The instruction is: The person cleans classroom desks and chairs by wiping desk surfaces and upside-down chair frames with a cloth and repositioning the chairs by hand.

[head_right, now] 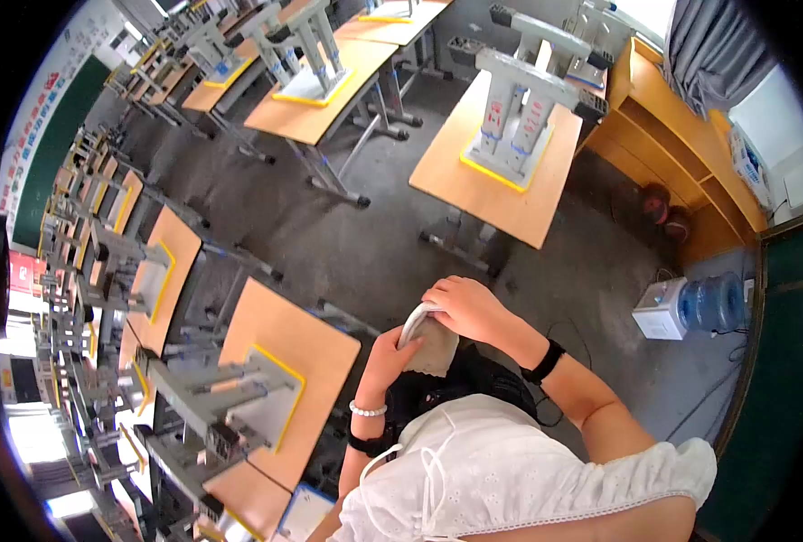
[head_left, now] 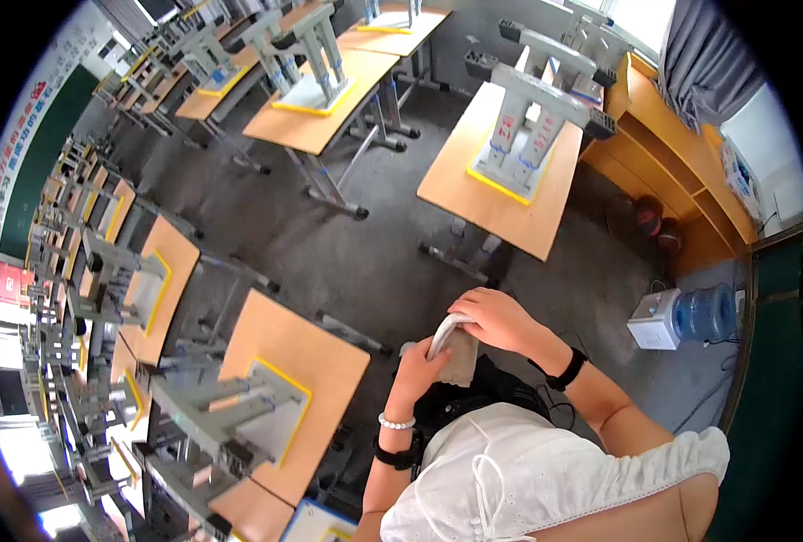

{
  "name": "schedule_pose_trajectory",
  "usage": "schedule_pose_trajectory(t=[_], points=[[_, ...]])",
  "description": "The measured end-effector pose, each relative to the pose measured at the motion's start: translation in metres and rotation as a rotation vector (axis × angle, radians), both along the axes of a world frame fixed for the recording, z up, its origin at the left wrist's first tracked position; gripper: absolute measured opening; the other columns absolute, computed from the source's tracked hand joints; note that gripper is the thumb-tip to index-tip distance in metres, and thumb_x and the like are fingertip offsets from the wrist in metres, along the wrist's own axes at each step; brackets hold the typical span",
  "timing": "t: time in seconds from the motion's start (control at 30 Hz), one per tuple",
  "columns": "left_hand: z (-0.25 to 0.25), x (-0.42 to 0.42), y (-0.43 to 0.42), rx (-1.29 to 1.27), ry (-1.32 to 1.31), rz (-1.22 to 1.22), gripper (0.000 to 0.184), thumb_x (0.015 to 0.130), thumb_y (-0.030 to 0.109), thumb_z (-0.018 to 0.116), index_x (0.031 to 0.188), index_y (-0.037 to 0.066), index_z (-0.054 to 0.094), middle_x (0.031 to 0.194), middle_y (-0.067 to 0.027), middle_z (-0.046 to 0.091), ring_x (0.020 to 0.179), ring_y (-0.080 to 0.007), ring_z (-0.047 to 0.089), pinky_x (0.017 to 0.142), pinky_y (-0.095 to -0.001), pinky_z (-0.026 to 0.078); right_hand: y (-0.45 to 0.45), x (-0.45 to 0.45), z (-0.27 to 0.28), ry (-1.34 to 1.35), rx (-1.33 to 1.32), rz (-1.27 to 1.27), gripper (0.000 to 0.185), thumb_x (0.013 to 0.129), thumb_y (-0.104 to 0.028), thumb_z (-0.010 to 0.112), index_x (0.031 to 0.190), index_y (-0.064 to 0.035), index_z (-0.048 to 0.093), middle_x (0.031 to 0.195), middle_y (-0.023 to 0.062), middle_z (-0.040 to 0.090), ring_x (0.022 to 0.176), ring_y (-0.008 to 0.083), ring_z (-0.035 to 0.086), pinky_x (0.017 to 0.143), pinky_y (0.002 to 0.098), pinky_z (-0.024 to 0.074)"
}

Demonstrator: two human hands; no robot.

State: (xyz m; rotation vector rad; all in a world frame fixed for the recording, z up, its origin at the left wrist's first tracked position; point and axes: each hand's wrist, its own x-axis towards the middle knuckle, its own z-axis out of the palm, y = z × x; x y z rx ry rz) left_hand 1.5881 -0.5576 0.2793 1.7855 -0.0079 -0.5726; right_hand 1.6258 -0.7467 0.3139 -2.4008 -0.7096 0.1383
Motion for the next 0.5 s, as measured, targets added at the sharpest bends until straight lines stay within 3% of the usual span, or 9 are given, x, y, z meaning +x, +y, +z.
schedule_pose_trajectory(t=[0.13,0.23,0.3,0.43,0.5], points=[[-0.038,0.082,0.022,0.020,-0.159,0.042,0.024,0.069,0.010,0.054,0.090,-0.002,0.056,0.068,-0.0146,0.054,0.060,-0.0191,0.051,0.060,-0.0306,0.042,0.024,0.074,-0.040,-0.134,0.028,0.032,0.019,0.069,-0.010,0.061,0.088,-0.0058,0.057,0.084,0.0085,0.056,0.081,0.0277,0.054,0.071,0.0376,0.0442],[-0.096,0.148,0.045,-0.001,-0.223,0.099,0.023,0.067,0.008,0.050,0.086,-0.001,0.057,0.064,-0.0053,0.052,0.060,-0.0095,0.046,0.055,-0.0255,0.039,0.055,0.127,-0.083,-0.195,0.022,0.006,0.018,0.070,-0.013,0.062,0.086,-0.0077,0.056,0.079,0.0092,0.055,0.077,0.0281,0.055,0.068,0.0380,0.0444],[-0.122,0.183,0.061,0.060,-0.315,0.126,0.025,0.067,0.008,0.049,0.088,-0.003,0.058,0.070,-0.0073,0.057,0.065,-0.0130,0.052,0.062,-0.0272,0.042,0.074,0.157,-0.103,-0.183,-0.042,-0.025,0.022,0.073,-0.020,0.061,0.091,-0.0072,0.057,0.082,0.0110,0.056,0.080,0.0296,0.056,0.070,0.0389,0.0445],[-0.121,0.213,0.082,-0.102,-0.085,0.254,0.026,0.068,0.008,0.048,0.090,-0.003,0.057,0.071,-0.0105,0.058,0.066,-0.0165,0.054,0.063,-0.0304,0.042,0.053,0.218,-0.141,0.243,0.032,-0.075,0.041,0.079,-0.037,0.058,0.105,-0.0055,0.057,0.097,0.0146,0.060,0.090,0.0292,0.057,0.076,0.0368,0.0452],[-0.124,0.225,0.094,-0.067,-0.016,0.275,0.027,0.068,0.007,0.047,0.091,-0.004,0.056,0.073,-0.0093,0.058,0.068,-0.0149,0.053,0.063,-0.0295,0.042,0.014,0.256,-0.163,0.662,-0.156,-0.527,0.037,0.081,-0.040,0.055,0.095,-0.0061,0.061,0.074,0.0107,0.062,0.065,0.0239,0.060,0.061,0.0352,0.0478]])
